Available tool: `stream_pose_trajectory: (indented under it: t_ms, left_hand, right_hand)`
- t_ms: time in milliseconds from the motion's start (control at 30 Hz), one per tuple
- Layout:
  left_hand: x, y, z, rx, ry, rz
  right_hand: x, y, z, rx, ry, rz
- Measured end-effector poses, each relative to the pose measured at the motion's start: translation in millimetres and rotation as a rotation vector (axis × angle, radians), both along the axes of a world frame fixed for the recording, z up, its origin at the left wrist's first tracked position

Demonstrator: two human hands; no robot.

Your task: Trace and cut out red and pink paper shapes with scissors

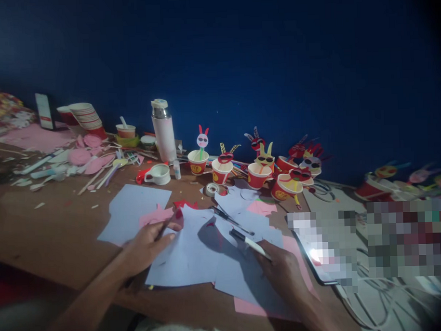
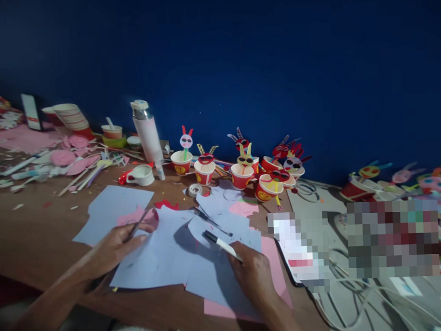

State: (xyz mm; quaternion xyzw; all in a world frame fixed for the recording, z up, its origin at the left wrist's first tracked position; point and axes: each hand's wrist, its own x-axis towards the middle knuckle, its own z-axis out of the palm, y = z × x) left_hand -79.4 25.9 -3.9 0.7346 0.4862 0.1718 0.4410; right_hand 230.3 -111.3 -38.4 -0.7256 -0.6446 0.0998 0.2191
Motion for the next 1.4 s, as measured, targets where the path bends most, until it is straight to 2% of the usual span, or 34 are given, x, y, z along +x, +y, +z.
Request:
stream_pose_trajectory:
  t_ms: [167, 333, 433, 500, 567, 633, 733, 867, 967, 1033, 1133, 1267, 1333, 1400]
  left_hand:
    - [9, -1, 5.8, 0.029, 0.009, 0.001]
    - [-2, 6, 8.9, 0.086, 0.007, 0.038]
    - [-19, 6, 22.4, 0.068, 0.020, 0.167]
    - [-30, 4, 36.4, -0.023, 0.041, 0.305]
    - [-36, -1, 50.4, -0.112, -0.035, 0.436]
    - [-30, -8, 61.3, -0.188, -0.182, 0.524]
    - [-4, -21, 69.8, -0.292, -0.351, 0.536]
    - [37, -34, 70.5, -0.394, -0.414, 0.358]
    - [55, -34, 65.9, -0.437, -0.426, 0.196]
    - [62, -30, 59.9, -0.402, -0.376, 0.082]
    - [72, -25, 46.4, -0.205, -0.158, -0.102]
    - [85, -28, 24.7, 0.176, 0.341, -0.314]
    - [90, -32, 15.2, 0.265, 0.518, -0.357]
    - [91, -35, 7.0, 0.291, 0.572, -0.349]
  right_hand:
    - [5, -5, 0.8, 0.061, -0.104, 0.000]
    - [3, -6, 4.0, 0.084, 0.003, -0.003]
    - [-1, -3, 5.4, 0.072, 0.085, -0.006]
    - [-3, -1, 7.5, 0.051, 0.135, 0.008]
    - [-4, 0, 11.2, 0.045, 0.189, 0.001]
    - [-5, 1, 16.0, 0.059, 0.248, -0.042]
    - [-4, 0, 22.9, 0.121, 0.328, -0.125]
    - [0, -7, 28.8, 0.205, 0.348, -0.222]
    - [5, -13, 32.1, 0.280, 0.376, -0.304]
    - [7, -16, 33.4, 0.307, 0.409, -0.339]
    - [10, -14, 32.8, 0.261, 0.438, -0.316]
    - [16, -2, 28.3, 0.096, 0.387, -0.207]
    - [21, 6, 25.6, 0.061, 0.322, -0.172]
    - [27, 16, 23.1, 0.025, 0.227, -0.128]
